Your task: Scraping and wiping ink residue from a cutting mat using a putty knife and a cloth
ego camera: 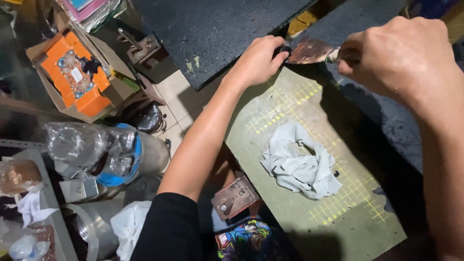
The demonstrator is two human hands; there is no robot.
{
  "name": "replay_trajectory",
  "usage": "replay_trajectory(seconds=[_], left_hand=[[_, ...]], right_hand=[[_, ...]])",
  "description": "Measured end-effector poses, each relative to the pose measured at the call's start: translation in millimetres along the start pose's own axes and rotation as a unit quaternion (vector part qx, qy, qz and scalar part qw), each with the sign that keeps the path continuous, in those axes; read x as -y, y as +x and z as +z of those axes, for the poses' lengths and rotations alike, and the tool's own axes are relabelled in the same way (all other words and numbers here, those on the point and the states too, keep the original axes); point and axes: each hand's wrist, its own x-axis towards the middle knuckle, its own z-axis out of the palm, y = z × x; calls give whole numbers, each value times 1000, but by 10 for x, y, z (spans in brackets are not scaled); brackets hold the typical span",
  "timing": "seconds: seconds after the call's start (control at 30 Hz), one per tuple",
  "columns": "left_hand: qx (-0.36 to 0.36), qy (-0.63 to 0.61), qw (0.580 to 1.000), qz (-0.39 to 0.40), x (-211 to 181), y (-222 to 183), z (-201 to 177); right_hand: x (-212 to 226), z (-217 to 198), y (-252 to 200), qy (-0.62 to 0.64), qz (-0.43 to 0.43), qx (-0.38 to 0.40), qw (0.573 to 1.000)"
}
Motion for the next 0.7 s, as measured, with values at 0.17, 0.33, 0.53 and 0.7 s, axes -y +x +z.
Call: replay_trajectory(seconds=[0.17,0.33,0.53,0.7], left_hand=[[-51,-24,997,59,-27,6,-87],[62,-145,979,-131,-312,-210,-185],[9,-101,992,-75,-225,-179,3],[-79,-60,995,-5,-114,-254,-72]], right_hand=[[-434,474,182,80,4,-128,989],[-814,862,7,394,-140,-212,883],[-758,823,-276,264,-86,-189,942],[-786,1074,-250,182,-62,-182,964]])
